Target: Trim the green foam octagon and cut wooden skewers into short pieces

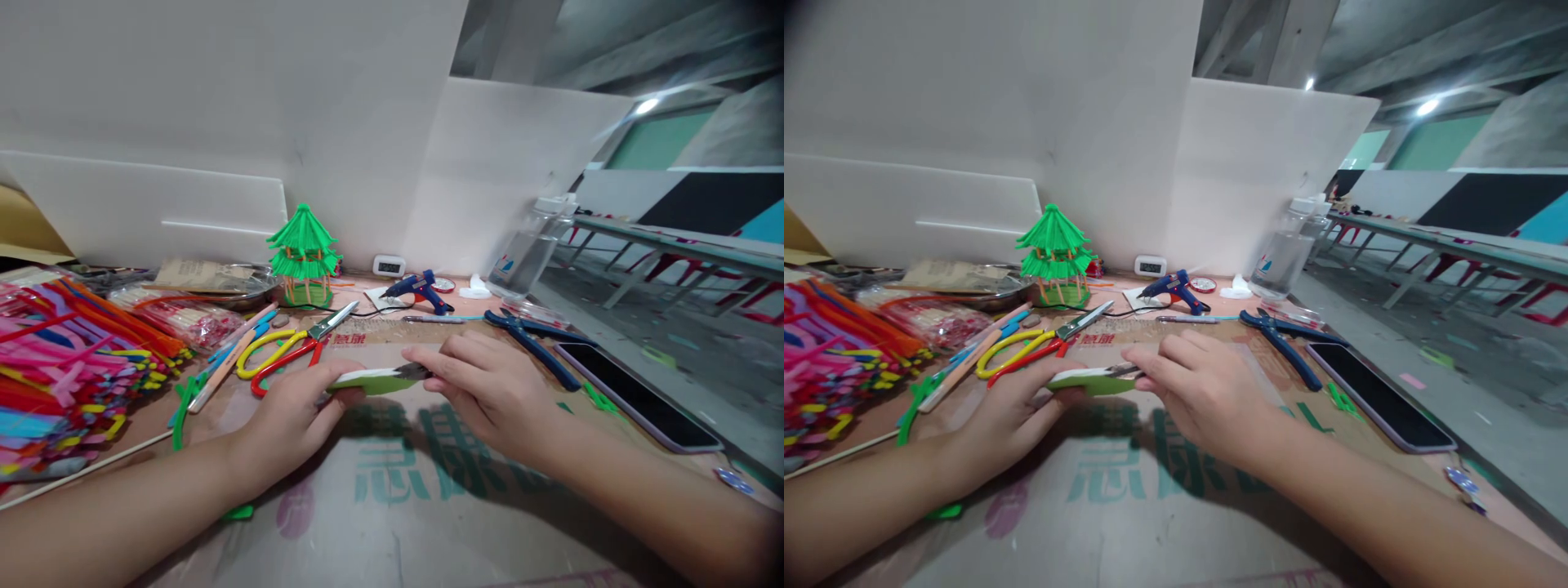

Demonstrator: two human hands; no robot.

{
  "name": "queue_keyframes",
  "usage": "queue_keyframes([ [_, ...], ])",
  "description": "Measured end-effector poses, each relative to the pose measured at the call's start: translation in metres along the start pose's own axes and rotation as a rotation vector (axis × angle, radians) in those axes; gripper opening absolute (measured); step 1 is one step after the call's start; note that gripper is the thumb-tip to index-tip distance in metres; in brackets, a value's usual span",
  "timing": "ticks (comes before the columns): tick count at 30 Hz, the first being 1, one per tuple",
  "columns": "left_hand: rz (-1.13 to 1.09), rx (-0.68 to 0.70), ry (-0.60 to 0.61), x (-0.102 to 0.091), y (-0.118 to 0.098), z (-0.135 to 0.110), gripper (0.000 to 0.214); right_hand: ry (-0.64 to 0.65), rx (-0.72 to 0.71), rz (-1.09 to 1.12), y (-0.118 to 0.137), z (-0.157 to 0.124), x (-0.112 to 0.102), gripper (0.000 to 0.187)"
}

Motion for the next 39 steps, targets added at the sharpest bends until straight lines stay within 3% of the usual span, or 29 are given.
queue_keyframes([
  [17,-0.012,0.0,0.019,0.0013,0.0036,-0.0006,0.022,-0.017,-0.013,-0.023,0.0026,0.0016,0.0007,0.024],
  [24,-0.018,-0.007,-0.004,-0.001,0.0025,0.0011,0.019,-0.017,0.083,0.12,-0.0063,0.0004,-0.0007,0.027],
  [39,0.023,0.05,0.02,0.0029,0.0022,-0.0011,0.021,-0.004,-0.01,0.017,0.0027,-0.0007,0.0031,0.026],
])
Point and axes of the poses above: each hand's wrist, its own z-axis towards the middle knuckle, its own x-axis out of the palm, y = z × x, the point moved 6 cm from there along z, towards the middle knuckle, and after that the axes turned 2 degrees about x, right-handed, at the moved point
